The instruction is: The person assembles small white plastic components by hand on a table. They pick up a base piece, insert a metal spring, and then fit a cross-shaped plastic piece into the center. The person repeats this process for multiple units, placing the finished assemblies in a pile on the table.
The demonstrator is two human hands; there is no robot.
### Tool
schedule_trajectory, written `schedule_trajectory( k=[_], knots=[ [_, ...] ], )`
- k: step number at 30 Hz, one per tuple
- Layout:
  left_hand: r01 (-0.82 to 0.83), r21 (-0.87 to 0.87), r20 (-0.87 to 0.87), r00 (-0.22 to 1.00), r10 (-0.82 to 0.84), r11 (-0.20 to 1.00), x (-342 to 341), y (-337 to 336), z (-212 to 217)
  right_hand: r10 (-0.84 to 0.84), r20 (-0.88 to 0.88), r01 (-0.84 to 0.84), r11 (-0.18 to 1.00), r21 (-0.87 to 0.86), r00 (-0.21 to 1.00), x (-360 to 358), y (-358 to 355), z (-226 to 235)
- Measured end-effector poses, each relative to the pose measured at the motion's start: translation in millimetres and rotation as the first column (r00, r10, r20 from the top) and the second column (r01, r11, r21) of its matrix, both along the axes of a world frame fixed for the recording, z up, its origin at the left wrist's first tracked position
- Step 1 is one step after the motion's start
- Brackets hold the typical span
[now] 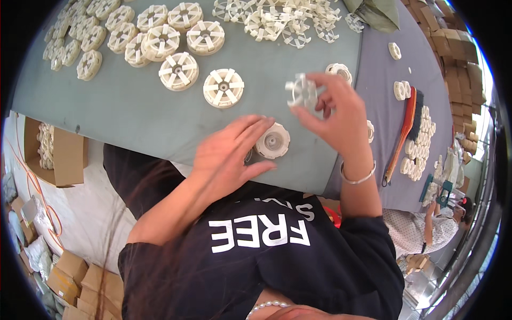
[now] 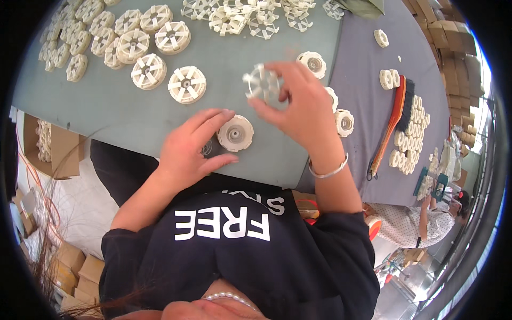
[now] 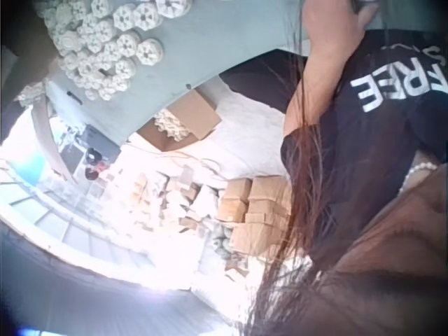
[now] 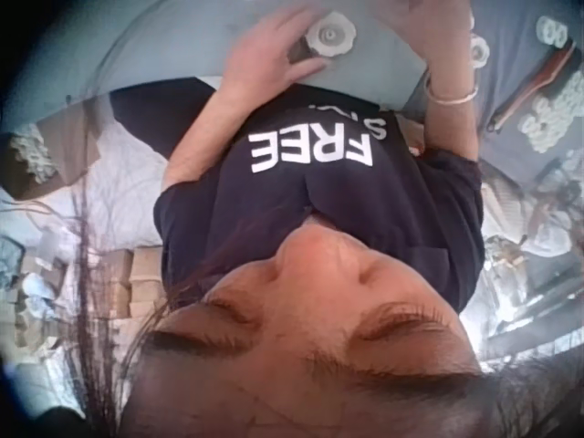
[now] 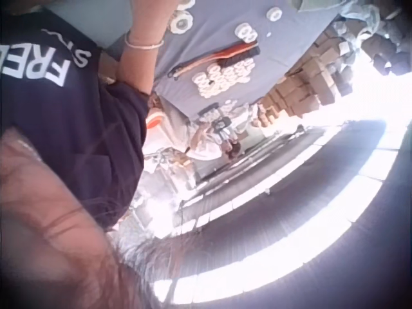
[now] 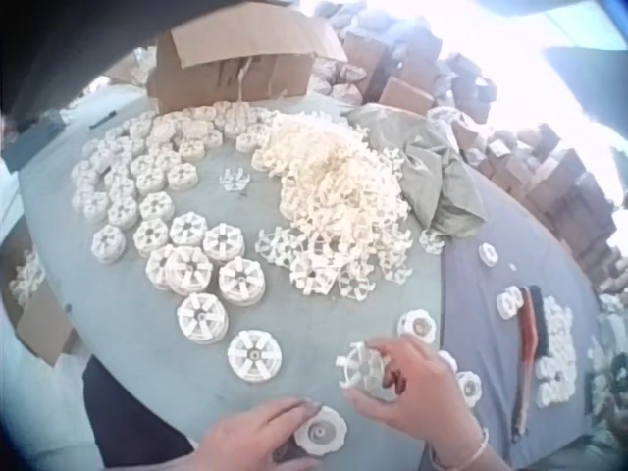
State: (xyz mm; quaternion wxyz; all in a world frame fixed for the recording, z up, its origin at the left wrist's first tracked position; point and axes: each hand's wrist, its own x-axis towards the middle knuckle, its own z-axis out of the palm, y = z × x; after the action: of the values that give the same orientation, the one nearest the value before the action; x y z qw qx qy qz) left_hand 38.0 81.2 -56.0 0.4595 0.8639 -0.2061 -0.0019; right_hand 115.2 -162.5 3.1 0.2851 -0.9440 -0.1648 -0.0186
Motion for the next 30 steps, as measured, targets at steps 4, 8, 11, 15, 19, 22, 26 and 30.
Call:
schedule_trajectory(
  k=[4, 8, 11, 15, 19, 22, 26, 30],
  knots=[
    [0.011, 0.006, -0.111, 0.994, -0.01, 1.0, 2.5, 2.4, 1.6, -0.023, -0.152, 0.031, 0.998, 0.053, 0.988, -24.2, -17.1, -19.0],
    [-0.006, 0.006, -0.142, 0.99, 0.007, 1.0, 1.5, 0.8, 2.6, -0.05, -0.112, 0.068, 0.986, 0.155, 0.992, -32.5, -21.4, -21.1],
    [-0.097, -0.115, -0.055, 0.994, 0.091, 0.989, 1.8, -1.1, -1.2, 0.056, -0.105, -0.028, 0.967, 0.255, 0.993, -41.9, -16.7, -8.2],
    [-0.056, -0.025, -0.092, 0.994, 0.053, 0.998, 4.0, -3.4, 10.7, 0.011, -0.032, -0.002, 0.963, 0.269, 0.999, -49.5, -16.1, -12.0],
    [-0.01, 0.011, -0.202, 0.979, 0.012, 1.0, 2.6, -3.4, 11.7, -0.006, -0.047, 0.019, 0.963, 0.268, 0.999, -52.2, -20.7, -17.9],
    [-0.044, -0.113, -0.152, 0.988, 0.027, 0.993, 3.9, 0.1, 7.7, 0.072, -0.075, -0.048, 0.958, 0.282, 0.995, -57.6, -16.8, -14.3],
    [-0.067, -0.19, -0.159, 0.987, 0.037, 0.979, 5.1, 6.5, 12.3, 0.224, -0.114, -0.186, 0.943, 0.275, 0.968, -61.0, -2.6, -11.1],
    [-0.064, -0.07, -0.181, 0.982, 0.051, 0.996, 2.4, 1.8, 10.3, 0.238, -0.098, -0.214, 0.954, 0.211, 0.966, -61.2, 6.2, -19.8]
  ],
)
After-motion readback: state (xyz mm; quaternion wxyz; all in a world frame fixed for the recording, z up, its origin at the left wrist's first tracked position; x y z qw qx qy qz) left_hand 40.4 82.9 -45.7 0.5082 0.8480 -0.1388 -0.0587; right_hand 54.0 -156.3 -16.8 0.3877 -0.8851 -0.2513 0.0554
